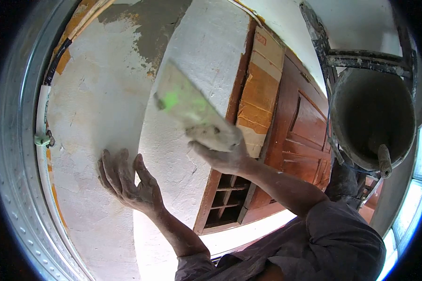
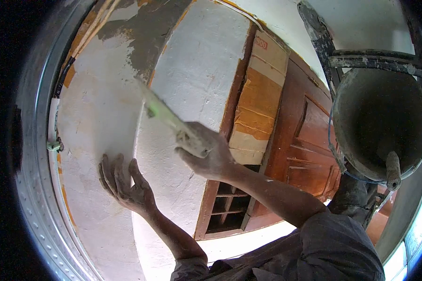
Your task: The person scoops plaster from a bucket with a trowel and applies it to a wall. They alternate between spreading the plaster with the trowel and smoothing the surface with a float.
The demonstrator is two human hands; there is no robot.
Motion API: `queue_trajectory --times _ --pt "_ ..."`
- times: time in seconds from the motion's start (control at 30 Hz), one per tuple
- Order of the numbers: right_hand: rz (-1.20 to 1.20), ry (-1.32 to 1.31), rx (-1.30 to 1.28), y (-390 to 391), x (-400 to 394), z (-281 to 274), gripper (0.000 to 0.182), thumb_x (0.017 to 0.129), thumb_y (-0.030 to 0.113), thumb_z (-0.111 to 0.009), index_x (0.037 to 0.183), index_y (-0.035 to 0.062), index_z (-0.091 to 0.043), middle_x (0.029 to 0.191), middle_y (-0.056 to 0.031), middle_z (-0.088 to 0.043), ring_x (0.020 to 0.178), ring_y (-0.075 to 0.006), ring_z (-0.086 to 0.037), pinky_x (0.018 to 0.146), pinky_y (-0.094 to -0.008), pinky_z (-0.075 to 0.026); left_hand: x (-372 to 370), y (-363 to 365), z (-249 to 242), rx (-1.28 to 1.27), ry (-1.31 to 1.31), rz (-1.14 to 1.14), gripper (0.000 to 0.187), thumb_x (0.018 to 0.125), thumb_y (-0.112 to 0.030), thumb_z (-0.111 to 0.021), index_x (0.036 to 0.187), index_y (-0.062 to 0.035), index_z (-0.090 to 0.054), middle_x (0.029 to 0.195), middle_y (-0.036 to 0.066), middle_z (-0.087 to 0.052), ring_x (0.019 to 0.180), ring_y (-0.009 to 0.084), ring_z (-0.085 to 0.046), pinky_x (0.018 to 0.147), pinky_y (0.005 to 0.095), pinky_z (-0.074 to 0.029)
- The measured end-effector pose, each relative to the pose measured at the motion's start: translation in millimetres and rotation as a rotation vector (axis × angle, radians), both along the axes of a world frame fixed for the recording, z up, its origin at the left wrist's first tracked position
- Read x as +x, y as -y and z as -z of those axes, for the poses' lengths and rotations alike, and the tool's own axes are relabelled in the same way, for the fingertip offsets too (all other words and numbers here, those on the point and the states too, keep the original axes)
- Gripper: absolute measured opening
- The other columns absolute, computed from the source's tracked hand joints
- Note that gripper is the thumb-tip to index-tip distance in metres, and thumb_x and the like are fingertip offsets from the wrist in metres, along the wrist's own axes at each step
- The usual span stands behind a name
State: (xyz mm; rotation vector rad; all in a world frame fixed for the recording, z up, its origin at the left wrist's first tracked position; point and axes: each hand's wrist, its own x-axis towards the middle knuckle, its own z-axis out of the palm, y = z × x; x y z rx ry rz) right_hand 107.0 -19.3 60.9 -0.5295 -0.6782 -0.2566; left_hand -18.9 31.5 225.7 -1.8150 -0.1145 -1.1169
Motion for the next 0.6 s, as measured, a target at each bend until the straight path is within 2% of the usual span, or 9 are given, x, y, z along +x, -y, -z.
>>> queue_trajectory --times 0.07,0.1,0.13,0.17,0.2,0.27,0.37,0.47,0.6 --pt "0.129 -0.117 0.056 -1.8 16.5 1.0 0.039 0.079 0.006 -0.073 0.115 0.0026 -0.056 0.099 -0.0109 -0.062 0.087 -0.0161 -0.066 0.075 -0.0305 -0.06 0.8 1.1 1.9 -0.035 0.021 0.024 0.027 0.083 -0.03 -0.075 0.107 -0.0181 -0.072 0.131 0.006 -0.061 0.127 0.0304 -0.051 0.106 0.0494 -0.045" --pt "0.19 -0.164 0.016 15.8 28.2 -5.7 0.035 0.078 0.006 -0.072 0.109 0.0028 -0.056 0.101 -0.0126 -0.062 0.086 -0.0174 -0.065 0.072 -0.0337 -0.058 0.8 1.4 2.2 -0.055 0.033 0.035 0.026 0.083 -0.031 -0.075 0.106 -0.0186 -0.072 0.131 0.005 -0.061 0.127 0.0297 -0.051 0.107 0.0493 -0.044" --pt "0.328 -0.205 -0.106 36.4 38.4 -17.9 0.039 0.077 0.005 -0.072 0.112 0.0013 -0.056 0.101 -0.0147 -0.062 0.085 -0.0219 -0.065 0.075 -0.0387 -0.056 0.6 1.0 1.4 -0.049 0.027 0.039 0.025 0.083 -0.031 -0.075 0.105 -0.0196 -0.072 0.131 0.004 -0.061 0.127 0.0287 -0.052 0.108 0.0493 -0.044" --pt "0.362 -0.184 -0.368 55.2 64.1 -26.7 0.05 0.079 0.007 -0.072 0.125 -0.0011 -0.054 0.112 -0.0194 -0.065 0.101 -0.0272 -0.067 0.086 -0.0396 -0.056 -1.3 -0.8 1.7 -0.057 0.042 0.046 0.024 0.083 -0.032 -0.074 0.105 -0.0206 -0.072 0.132 0.003 -0.061 0.127 0.0277 -0.052 0.108 0.0492 -0.043" --pt "0.658 -0.1 -0.395 56.0 77.6 -33.7 0.05 0.076 0.005 -0.072 0.123 0.0008 -0.056 0.115 -0.0197 -0.064 0.102 -0.0329 -0.066 0.088 -0.0439 -0.054 -0.4 -1.1 1.4 -0.057 0.038 0.056 0.024 0.083 -0.032 -0.074 0.104 -0.0216 -0.072 0.132 0.002 -0.061 0.127 0.0267 -0.052 0.109 0.0492 -0.043" --pt "0.854 -0.011 -0.441 60.8 92.2 -51.0 0.055 0.071 0.004 -0.074 0.124 0.0029 -0.057 0.119 -0.0184 -0.063 0.106 -0.0359 -0.063 0.092 -0.0449 -0.051 -0.2 -2.2 2.1 -0.095 0.063 0.054 0.021 0.084 -0.034 -0.073 0.102 -0.024 -0.072 0.132 0.002 -0.061 0.128 0.0253 -0.051 0.112 0.0484 -0.041" --pt "1.034 0.115 -0.461 51.4 106.9 -74.2 0.056 0.07 0.004 -0.075 0.123 0.0032 -0.057 0.121 -0.0187 -0.062 0.114 -0.0339 -0.06 0.097 -0.0457 -0.046 -1.5 -3.0 1.5 -0.1 0.069 0.041 0.022 0.083 -0.03 -0.074 0.104 -0.0219 -0.072 0.133 0.003 -0.061 0.129 0.0272 -0.051 0.111 0.0483 -0.041" --pt "1.174 0.233 -0.378 21.5 114.1 -88.9 0.045 0.074 0.004 -0.067 0.117 0.0009 -0.056 0.121 -0.0216 -0.06 0.105 -0.0373 -0.058 0.089 -0.0474 -0.048 -1.2 3.6 0.3 -0.117 0.06 0.063 0.027 0.081 -0.022 -0.077 0.107 -0.0177 -0.073 0.134 0.005 -0.061 0.129 0.0309 -0.05 0.108 0.0487 -0.043" --pt "1.03 0.38 -0.357 14.8 55.3 -109.2 0.042 0.078 0.006 -0.064 0.118 0.0006 -0.056 0.123 -0.0214 -0.058 0.109 -0.0389 -0.055 0.089 -0.0503 -0.047 -2.2 3.7 0.1 -0.117 0.057 0.09 0.029 0.081 -0.022 -0.077 0.108 -0.0151 -0.072 0.133 0.005 -0.061 0.129 0.0317 -0.051 0.109 0.0499 -0.042"
